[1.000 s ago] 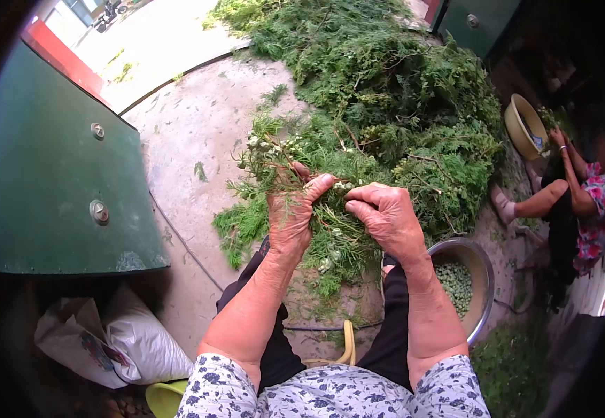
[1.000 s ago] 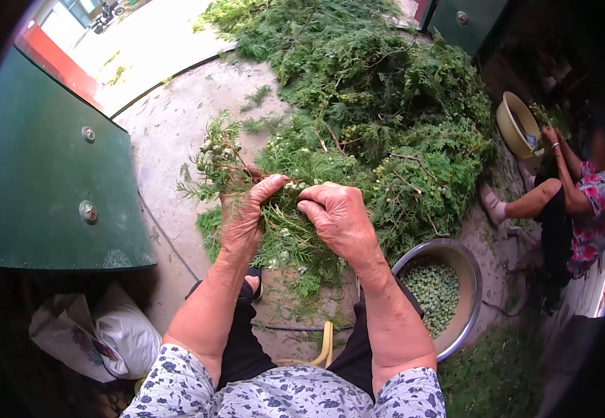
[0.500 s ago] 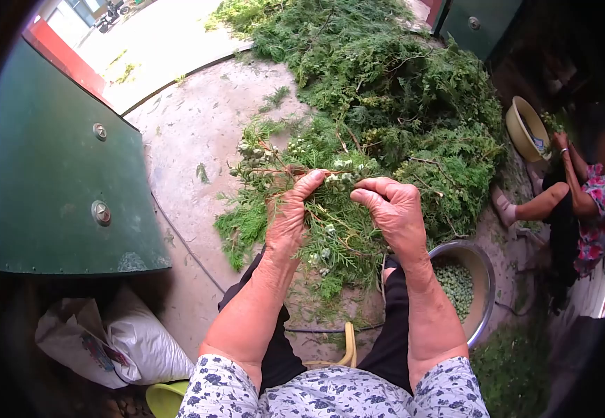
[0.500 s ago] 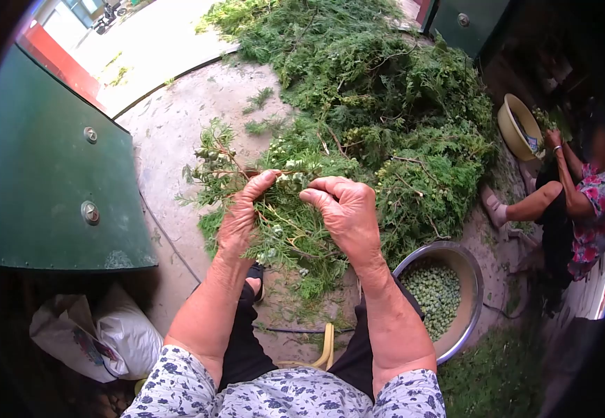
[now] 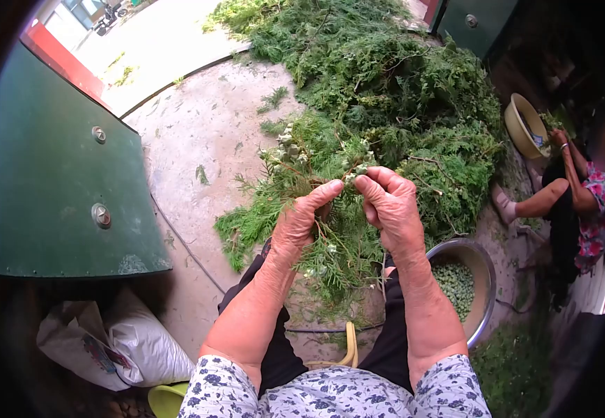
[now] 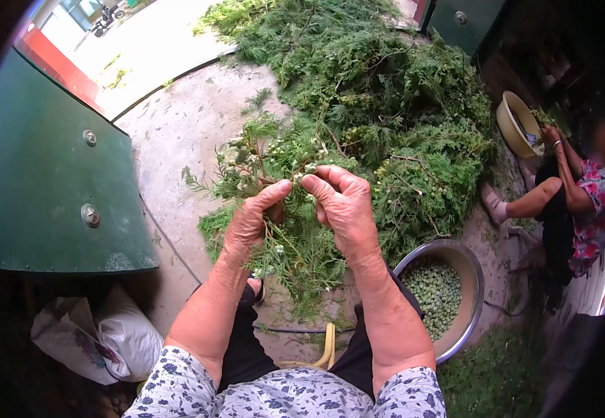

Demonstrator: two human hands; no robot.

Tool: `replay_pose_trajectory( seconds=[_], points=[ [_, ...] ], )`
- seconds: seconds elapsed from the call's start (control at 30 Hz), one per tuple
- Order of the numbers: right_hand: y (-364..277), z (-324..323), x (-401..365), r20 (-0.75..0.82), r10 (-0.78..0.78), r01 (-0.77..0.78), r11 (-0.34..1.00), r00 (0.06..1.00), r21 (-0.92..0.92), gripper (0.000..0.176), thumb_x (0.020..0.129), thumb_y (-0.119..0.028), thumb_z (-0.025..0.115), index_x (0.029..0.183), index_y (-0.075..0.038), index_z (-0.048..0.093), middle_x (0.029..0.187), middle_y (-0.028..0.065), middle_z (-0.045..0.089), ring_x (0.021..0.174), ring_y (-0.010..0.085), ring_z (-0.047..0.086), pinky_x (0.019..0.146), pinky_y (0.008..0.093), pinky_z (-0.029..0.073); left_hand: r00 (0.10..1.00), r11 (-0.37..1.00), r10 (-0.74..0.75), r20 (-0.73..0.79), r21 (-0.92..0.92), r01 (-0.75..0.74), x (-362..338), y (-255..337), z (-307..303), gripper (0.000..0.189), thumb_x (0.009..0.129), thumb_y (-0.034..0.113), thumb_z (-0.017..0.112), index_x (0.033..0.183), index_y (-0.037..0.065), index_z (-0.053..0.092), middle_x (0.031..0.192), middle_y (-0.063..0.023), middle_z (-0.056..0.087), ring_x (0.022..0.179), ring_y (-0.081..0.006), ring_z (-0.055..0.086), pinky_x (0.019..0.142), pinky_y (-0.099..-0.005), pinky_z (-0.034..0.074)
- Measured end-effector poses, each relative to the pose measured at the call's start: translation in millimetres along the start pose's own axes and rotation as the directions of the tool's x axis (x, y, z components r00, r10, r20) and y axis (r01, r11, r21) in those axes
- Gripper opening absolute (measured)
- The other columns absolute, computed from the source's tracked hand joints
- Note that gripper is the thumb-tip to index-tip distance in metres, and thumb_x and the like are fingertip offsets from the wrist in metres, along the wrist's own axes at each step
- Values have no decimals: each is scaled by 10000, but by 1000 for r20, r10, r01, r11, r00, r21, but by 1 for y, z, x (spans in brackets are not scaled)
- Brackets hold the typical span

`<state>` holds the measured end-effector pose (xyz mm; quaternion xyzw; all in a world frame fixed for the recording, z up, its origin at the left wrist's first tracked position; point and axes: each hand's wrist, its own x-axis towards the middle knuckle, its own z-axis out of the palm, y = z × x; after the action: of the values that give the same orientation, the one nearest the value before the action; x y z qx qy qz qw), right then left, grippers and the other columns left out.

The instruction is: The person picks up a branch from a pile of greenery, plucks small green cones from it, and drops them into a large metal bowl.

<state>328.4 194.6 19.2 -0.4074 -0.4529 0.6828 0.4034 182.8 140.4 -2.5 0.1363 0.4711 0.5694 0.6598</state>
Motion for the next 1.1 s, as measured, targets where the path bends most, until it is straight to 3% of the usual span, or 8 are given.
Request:
replay_pose_trajectory(
  seconds=[0.3, 0.33, 0.47, 0.6, 0.87, 0.97, 1.03, 1.1],
  points=[
    [3, -9, 3, 58, 48, -49, 998, 997, 25, 199, 818, -161, 664, 933, -8, 609, 606, -35, 530, 421, 21, 432, 344, 168, 277, 999, 999, 44, 2, -11, -44, -2, -4, 10, 166, 780, 177, 695, 880, 54, 646, 723, 19, 603, 605, -72, 530, 581, -201, 450],
    [3, -9, 3, 69, 54, -55, 998, 996, 12, 194, 820, -169, 663, 917, -12, 604, 602, -36, 521, 422, 22, 432, 341, 170, 273, 995, 992, 21, -95, -120, -33, -6, -4, 22, 141, 766, 155, 704, 850, 58, 646, 704, 26, 593, 589, -60, 507, 541, -199, 416],
    [0, -5, 2, 70, 103, -112, 982, 992, 149, 188, 824, -178, 660, 894, -17, 594, 598, -38, 507, 422, 22, 424, 339, 171, 267, 992, 992, 106, -67, -57, -110, 0, -7, 12, 77, 753, 130, 693, 739, 102, 623, 636, 68, 527, 492, -34, 361, 459, -191, 270],
    [1, -6, 5, 10, 46, -47, 996, 999, 76, 183, 829, -190, 655, 877, -26, 589, 604, -42, 511, 423, 18, 418, 333, 164, 258, 1000, 1000, -8, -8, 28, 9, -7, 1, 13, 138, 772, 162, 682, 677, 143, 584, 568, 105, 394, 474, -30, 277, 439, -211, 195],
    [13, -5, 9, -111, -160, 152, 986, 981, -70, 159, 837, -183, 645, 829, -34, 588, 593, -40, 512, 416, 14, 399, 331, 165, 251, 997, 999, 35, -64, -32, -37, -15, -4, 31, 186, 743, 153, 703, 644, 154, 547, 560, 99, 408, 459, -25, 286, 430, -199, 207],
    [10, -4, 8, -123, -147, 145, 989, 981, -27, 165, 838, -190, 644, 820, -38, 581, 591, -38, 505, 422, 13, 399, 338, 169, 252, 998, 997, 59, -21, -55, -60, -14, -8, 24, 79, 755, 142, 702, 792, 121, 635, 668, 95, 526, 525, -10, 362, 449, -184, 254],
    [10, -3, 8, -204, 70, -28, 979, 976, 204, 182, 840, -205, 642, 822, -40, 569, 598, -28, 501, 423, 15, 396, 344, 169, 246, 996, 998, 55, -66, -36, -57, -16, -8, 25, 99, 745, 147, 706, 737, 130, 609, 626, 98, 482, 495, -16, 318, 440, -185, 227],
    [8, -25, 21, -255, -187, 214, 973, 949, 84, 227, 838, -240, 639, 836, -32, 549, 651, -3, 505, 447, 33, 408, 345, 165, 251, 993, 998, 51, -110, -16, -53, -20, -7, 27, 139, 735, 151, 710, 682, 139, 583, 584, 101, 438, 466, -22, 274, 432, -187, 201]
  ],
)
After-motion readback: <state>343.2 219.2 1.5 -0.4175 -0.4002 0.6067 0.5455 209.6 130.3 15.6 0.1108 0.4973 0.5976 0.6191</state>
